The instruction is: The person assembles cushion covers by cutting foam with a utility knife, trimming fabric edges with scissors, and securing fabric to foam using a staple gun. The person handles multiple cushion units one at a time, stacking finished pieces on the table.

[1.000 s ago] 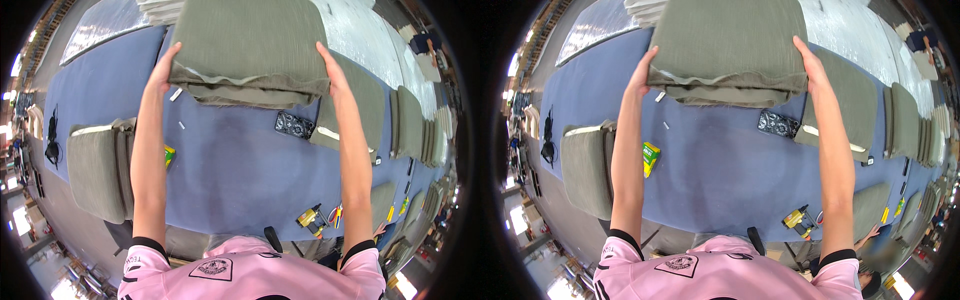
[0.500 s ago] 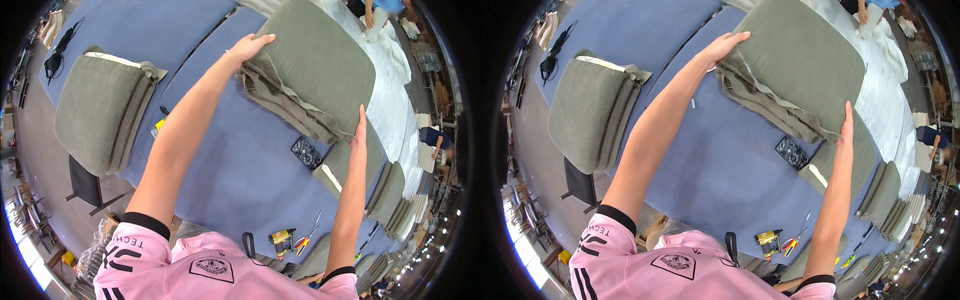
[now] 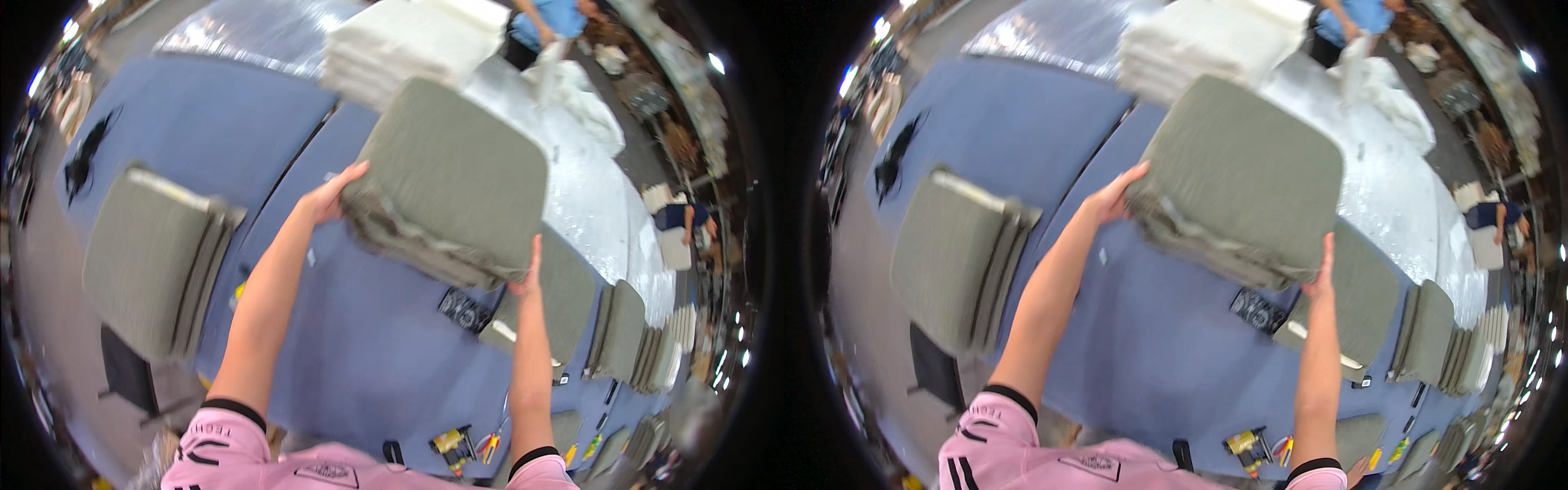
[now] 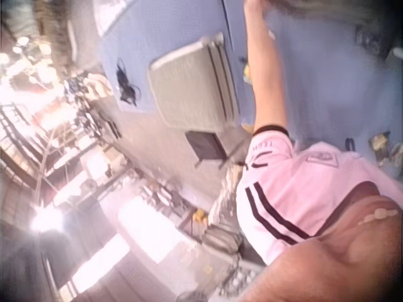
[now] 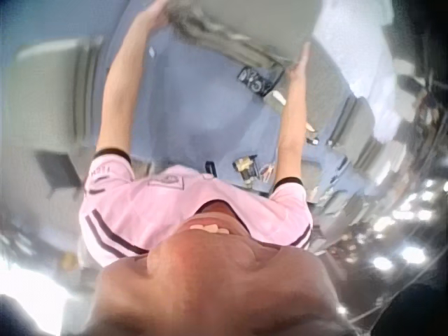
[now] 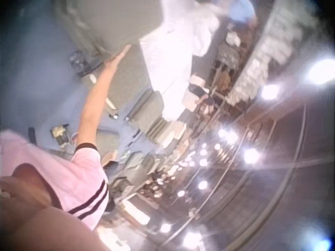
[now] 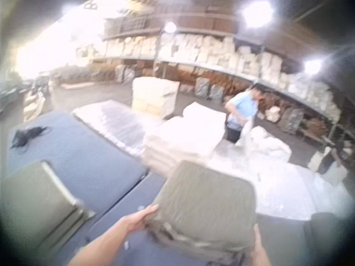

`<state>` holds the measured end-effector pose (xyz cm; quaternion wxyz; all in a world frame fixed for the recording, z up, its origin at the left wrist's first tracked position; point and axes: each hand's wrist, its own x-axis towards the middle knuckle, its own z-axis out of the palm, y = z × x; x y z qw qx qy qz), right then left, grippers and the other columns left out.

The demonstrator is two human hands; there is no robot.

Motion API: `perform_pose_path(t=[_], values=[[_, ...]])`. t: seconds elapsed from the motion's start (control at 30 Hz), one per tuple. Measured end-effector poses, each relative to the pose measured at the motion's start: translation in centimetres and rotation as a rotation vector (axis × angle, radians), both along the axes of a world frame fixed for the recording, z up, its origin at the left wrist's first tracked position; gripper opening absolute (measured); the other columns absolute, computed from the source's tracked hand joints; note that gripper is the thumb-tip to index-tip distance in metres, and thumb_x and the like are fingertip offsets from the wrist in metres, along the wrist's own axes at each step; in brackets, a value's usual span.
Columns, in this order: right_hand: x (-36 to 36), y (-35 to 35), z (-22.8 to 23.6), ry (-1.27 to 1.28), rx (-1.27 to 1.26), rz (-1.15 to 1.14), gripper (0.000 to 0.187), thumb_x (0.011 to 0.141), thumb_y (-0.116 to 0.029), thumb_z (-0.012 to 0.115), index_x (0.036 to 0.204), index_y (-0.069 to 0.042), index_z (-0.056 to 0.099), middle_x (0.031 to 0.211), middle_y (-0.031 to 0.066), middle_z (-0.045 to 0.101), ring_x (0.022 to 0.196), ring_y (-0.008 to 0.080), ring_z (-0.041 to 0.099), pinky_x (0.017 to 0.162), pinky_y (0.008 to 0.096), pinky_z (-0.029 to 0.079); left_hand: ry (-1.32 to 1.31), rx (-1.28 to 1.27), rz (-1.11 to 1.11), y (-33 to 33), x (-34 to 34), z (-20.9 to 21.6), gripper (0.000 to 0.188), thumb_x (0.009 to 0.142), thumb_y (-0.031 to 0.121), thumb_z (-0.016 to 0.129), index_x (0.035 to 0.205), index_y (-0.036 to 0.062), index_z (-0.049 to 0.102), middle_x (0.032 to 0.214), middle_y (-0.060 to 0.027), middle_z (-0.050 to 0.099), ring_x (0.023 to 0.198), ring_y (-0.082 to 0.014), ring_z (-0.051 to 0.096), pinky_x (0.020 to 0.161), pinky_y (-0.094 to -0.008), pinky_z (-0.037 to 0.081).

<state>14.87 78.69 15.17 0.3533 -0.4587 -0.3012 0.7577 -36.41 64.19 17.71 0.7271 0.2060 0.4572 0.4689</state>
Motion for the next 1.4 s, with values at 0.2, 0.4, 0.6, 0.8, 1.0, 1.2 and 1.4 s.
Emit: perform_pose_path(t=[0.2, 0.4, 0.6, 0.8, 1.0, 1.2, 1.4], values=[[1.6, -0.4, -0.6, 0.040, 0.013, -0.025, 0.112, 0.090, -0.093, 0.057, 0.169, -0.016, 0.044, 0.171, 0.0097, 0.048, 0.156, 0.0331, 0.046, 0.127, 0.0570, 0.036, -0.033, 0.056, 0.134, 1.0, 2.0, -6.2, 0.096, 0.106, 0.079, 0.044, 0.175, 0.0134, 0.032, 0.179, -0.0089, 0.035, 0.165, -0.0273, 0.031, 0.133, -0.0494, 0.025], [-0.3, -3.0, -10.8, -0.040, 0.212, -0.041, 0.093, 0.099, -0.073, 0.065, 0.168, -0.015, 0.045, 0.172, 0.0043, 0.048, 0.157, 0.0267, 0.044, 0.129, 0.0498, 0.033, 0.179, 0.165, 0.611, -2.3, 2.7, -20.3, 0.097, 0.107, 0.082, 0.033, 0.174, 0.0107, 0.032, 0.177, -0.0081, 0.038, 0.161, -0.0327, 0.037, 0.131, -0.0497, 0.032], [0.6, -6.0, -14.2, -0.001, 0.145, -0.266, 0.068, 0.106, -0.056, 0.063, 0.157, -0.011, 0.059, 0.155, 0.0063, 0.065, 0.146, 0.0239, 0.054, 0.123, 0.0452, 0.039, 0.102, 0.008, 0.545, -1.0, 4.2, -18.3, 0.088, 0.114, 0.072, 0.029, 0.172, 0.0057, 0.032, 0.173, -0.0091, 0.042, 0.157, -0.0283, 0.044, 0.128, -0.0442, 0.037], [-0.1, -4.8, -11.2, -0.354, 0.446, -0.183, 0.062, 0.114, -0.050, 0.050, 0.151, -0.002, 0.063, 0.149, 0.0130, 0.069, 0.140, 0.0267, 0.060, 0.119, 0.0408, 0.044, 0.386, 0.040, 0.348, -1.6, 2.3, -16.8, 0.095, 0.111, 0.078, 0.022, 0.177, 0.0109, 0.018, 0.182, -0.0056, 0.027, 0.166, -0.0270, 0.025, 0.133, -0.0454, 0.024], [2.0, -19.6, -11.1, -0.636, 0.494, 0.011, 0.047, 0.110, -0.043, 0.064, 0.133, -0.003, 0.068, 0.119, 0.0108, 0.076, 0.111, 0.0228, 0.070, 0.099, 0.0384, 0.055, 0.942, 0.368, -0.040, -12.3, 9.0, -16.6, 0.064, 0.106, 0.017, 0.068, 0.165, 0.0059, 0.047, 0.166, -0.0157, 0.053, 0.151, -0.0330, 0.052, 0.122, -0.0398, 0.042], [2.8, -53.6, -11.2, -0.412, -0.206, 0.515, 0.050, 0.108, -0.061, 0.063, 0.113, -0.013, 0.076, 0.090, 0.0011, 0.078, 0.078, 0.0128, 0.071, 0.068, 0.0304, 0.054, 1.062, 0.427, -0.363, -40.0, 26.4, -13.8, 0.026, 0.099, 0.031, 0.072, 0.118, 0.0169, 0.082, 0.111, -0.0089, 0.078, 0.106, -0.0357, 0.069, 0.101, -0.0490, 0.053], [6.2, -65.4, -18.5, -0.517, -0.432, 0.128, 0.066, 0.102, -0.071, 0.061, 0.101, -0.011, 0.088, 0.069, 0.0017, 0.063, 0.063, 0.0158, 0.065, 0.060, 0.0343, 0.052, 0.832, 0.392, -1.105, -48.1, 27.4, -16.8, 0.043, 0.106, 0.052, 0.060, 0.137, 0.0276, 0.076, 0.134, -0.0025, 0.077, 0.126, -0.0356, 0.061, 0.114, -0.0514, 0.043]])
